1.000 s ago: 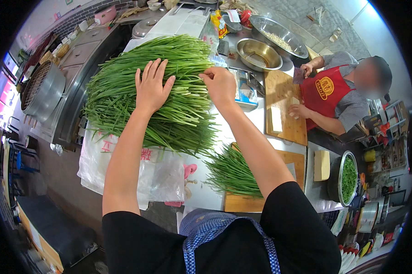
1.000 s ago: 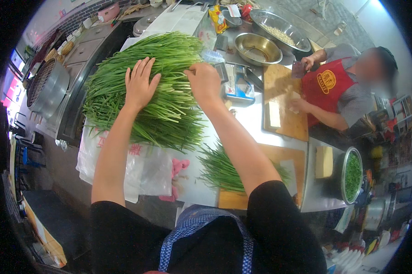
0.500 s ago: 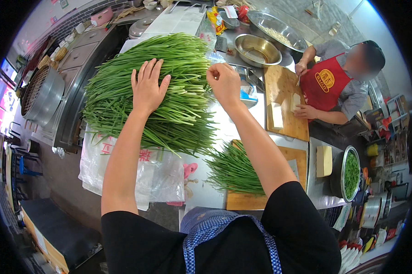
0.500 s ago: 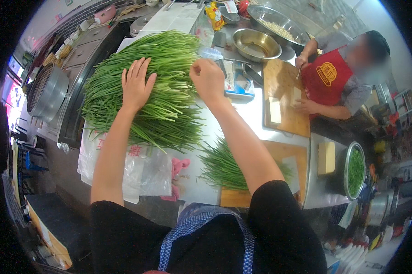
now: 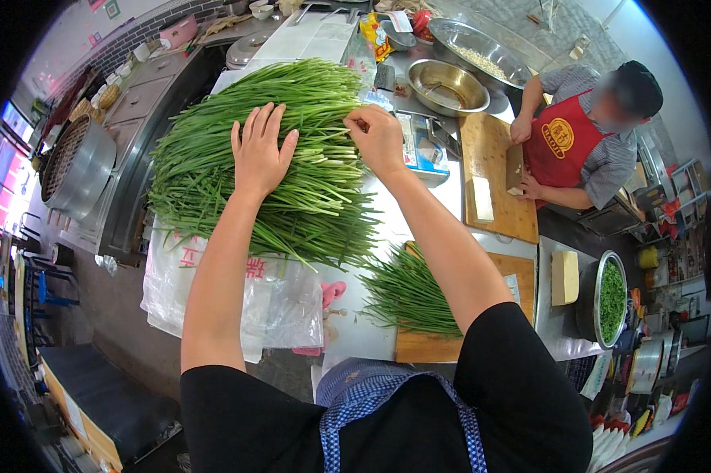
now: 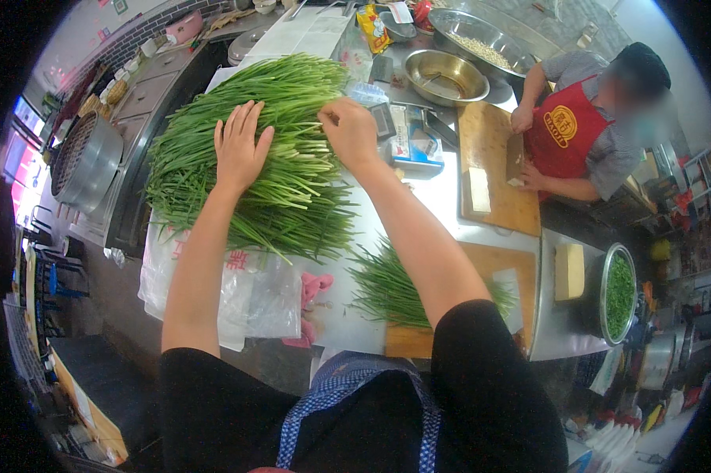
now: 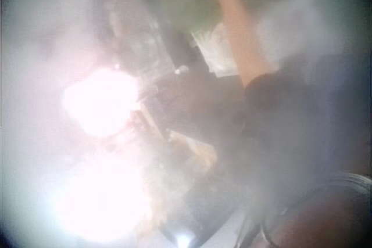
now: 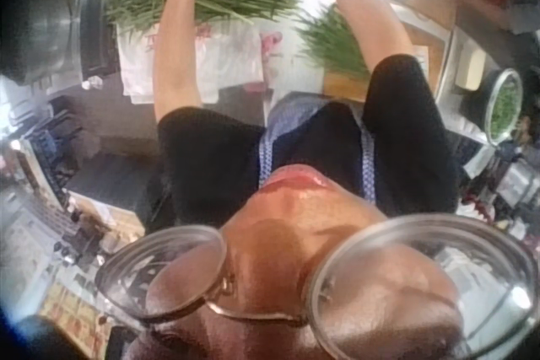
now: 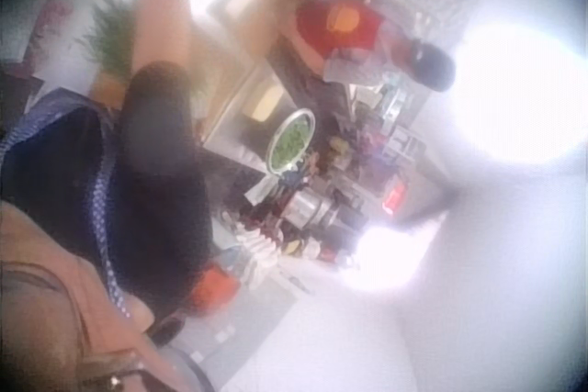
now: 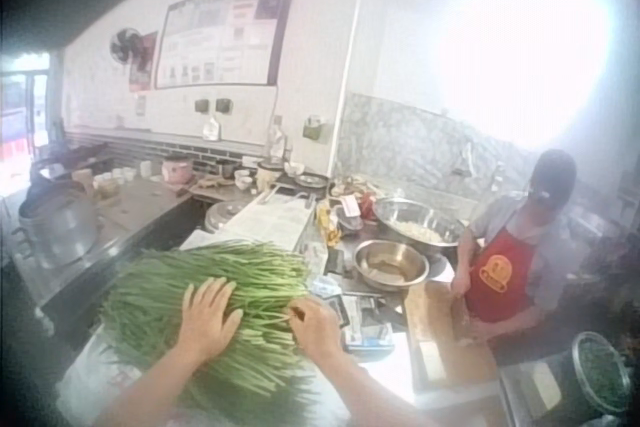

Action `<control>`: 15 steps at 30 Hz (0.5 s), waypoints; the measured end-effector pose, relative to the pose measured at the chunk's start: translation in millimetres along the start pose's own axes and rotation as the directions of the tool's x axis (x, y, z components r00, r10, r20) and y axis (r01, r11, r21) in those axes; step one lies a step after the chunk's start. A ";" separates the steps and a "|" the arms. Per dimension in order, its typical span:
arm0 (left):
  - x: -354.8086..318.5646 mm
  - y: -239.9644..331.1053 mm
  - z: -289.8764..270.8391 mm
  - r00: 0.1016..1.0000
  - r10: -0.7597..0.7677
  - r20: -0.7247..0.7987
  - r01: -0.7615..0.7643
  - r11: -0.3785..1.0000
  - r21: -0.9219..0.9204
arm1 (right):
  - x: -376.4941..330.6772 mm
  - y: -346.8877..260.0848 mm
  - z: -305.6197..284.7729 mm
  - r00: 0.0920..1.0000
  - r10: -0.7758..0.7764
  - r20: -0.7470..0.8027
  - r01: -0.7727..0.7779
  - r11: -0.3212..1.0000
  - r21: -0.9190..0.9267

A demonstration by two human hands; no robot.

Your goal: The person removes a large bundle of chives from a plastic bag, sorts through them on a counter, and then finely chops them with a cleaver on a wooden cutting board.

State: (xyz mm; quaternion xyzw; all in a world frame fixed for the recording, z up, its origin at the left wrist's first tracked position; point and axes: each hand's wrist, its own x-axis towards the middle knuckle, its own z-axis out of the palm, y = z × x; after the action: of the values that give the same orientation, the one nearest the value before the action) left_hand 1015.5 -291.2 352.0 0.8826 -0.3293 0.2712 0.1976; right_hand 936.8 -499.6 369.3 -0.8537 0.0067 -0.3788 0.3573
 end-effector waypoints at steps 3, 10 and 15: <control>0.4 -3.5 0.2 1.000 -0.001 0.005 0.001 1.000 -0.004 | -1.9 -0.7 -3.4 0.997 0.016 -0.082 -0.014 1.000 0.024; 13.9 -7.8 -3.0 0.999 0.006 0.034 -0.008 0.998 0.060 | -72.8 -5.4 -101.3 0.954 0.261 -0.149 -0.269 0.962 -0.038; 11.5 -14.0 0.4 0.995 0.092 0.025 -0.092 0.996 0.002 | -264.8 -7.7 -199.4 0.793 0.605 -0.073 -0.609 0.788 -0.089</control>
State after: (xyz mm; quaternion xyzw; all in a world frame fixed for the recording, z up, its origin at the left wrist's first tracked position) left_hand 1032.6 -286.9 356.3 0.8702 -0.3716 0.2693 0.1793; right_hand 616.0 -539.8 295.2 -0.8164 0.3084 -0.2604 0.4131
